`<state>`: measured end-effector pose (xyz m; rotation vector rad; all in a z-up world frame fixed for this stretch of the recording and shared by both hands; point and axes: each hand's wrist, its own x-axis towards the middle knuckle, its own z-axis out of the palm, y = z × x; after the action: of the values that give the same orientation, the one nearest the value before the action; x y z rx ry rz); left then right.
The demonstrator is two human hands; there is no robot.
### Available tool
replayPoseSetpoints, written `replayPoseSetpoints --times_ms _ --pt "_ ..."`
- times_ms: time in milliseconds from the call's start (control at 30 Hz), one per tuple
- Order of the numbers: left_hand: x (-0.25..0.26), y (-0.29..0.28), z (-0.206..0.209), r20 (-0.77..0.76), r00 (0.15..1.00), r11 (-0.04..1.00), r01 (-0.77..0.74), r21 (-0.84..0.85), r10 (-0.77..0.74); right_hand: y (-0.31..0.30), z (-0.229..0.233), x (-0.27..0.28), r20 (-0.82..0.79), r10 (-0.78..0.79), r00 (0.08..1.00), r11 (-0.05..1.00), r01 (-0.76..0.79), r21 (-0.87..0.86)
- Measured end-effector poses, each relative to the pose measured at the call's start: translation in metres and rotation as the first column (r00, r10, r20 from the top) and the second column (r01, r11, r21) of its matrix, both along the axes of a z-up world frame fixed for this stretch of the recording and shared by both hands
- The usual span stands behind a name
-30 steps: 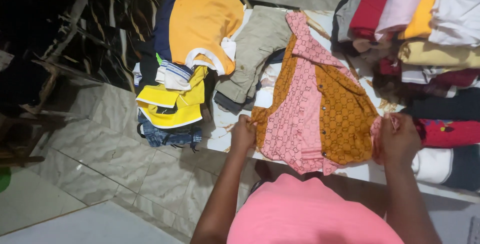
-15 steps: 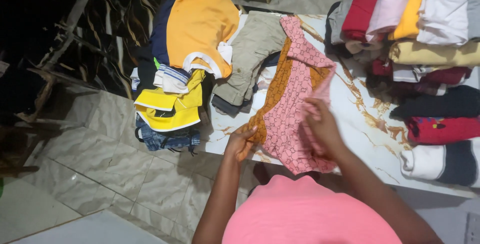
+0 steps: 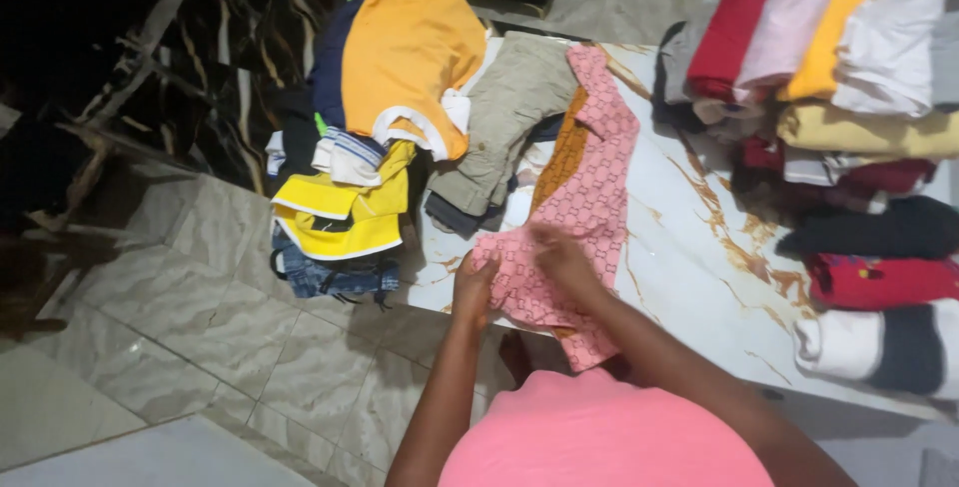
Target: Fold various items of clothing, including shirts and shorts, on a white surface.
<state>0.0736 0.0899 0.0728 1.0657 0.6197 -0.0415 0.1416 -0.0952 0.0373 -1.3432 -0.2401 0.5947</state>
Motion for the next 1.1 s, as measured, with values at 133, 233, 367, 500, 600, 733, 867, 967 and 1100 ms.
replayPoseSetpoints --times_ms 133,233,367,500,600,733,867,967,1100 --pt "0.005 0.018 -0.018 0.012 0.998 0.878 0.047 0.476 -0.06 -0.072 -0.011 0.026 0.175 -0.472 0.864 0.829 0.503 -0.247" --pt "0.004 0.02 0.011 -0.032 0.995 0.526 0.079 0.847 -0.098 -0.108 -0.026 0.044 0.307 -0.541 0.783 0.655 0.621 -0.43" --pt "0.028 -0.003 0.048 0.148 0.969 0.21 -0.105 0.972 -0.199 -0.127 -0.076 0.065 0.5 -0.432 0.751 0.586 0.655 -0.477" --pt "0.074 -0.033 0.015 0.178 0.866 0.249 -0.064 0.966 -0.467 -0.092 0.021 0.047 0.207 -0.551 0.808 0.61 0.56 -0.561" --pt "0.097 -0.053 0.036 0.087 0.852 0.179 0.008 0.984 -0.516 -0.081 0.045 0.042 0.103 -0.583 0.806 0.624 0.525 -0.579" --pt "0.115 -0.062 0.026 -0.03 0.876 0.139 0.11 0.984 -0.481 -0.082 0.03 0.05 0.265 -0.415 0.87 0.53 0.468 -0.707" --pt "0.124 -0.055 -0.004 -0.1 0.903 0.234 0.213 0.949 -0.418 -0.079 0.039 0.054 0.172 -0.408 0.897 0.506 0.379 -0.775" --pt "0.12 -0.048 -0.01 0.03 0.931 0.319 0.095 0.943 -0.365 -0.084 0.034 0.049 0.08 -0.538 0.839 0.675 0.485 -0.556" --pt "0.118 -0.056 -0.015 0.151 0.923 0.223 -0.074 0.972 -0.353 -0.083 0.028 0.048 0.055 -0.611 0.79 0.688 0.564 -0.457"
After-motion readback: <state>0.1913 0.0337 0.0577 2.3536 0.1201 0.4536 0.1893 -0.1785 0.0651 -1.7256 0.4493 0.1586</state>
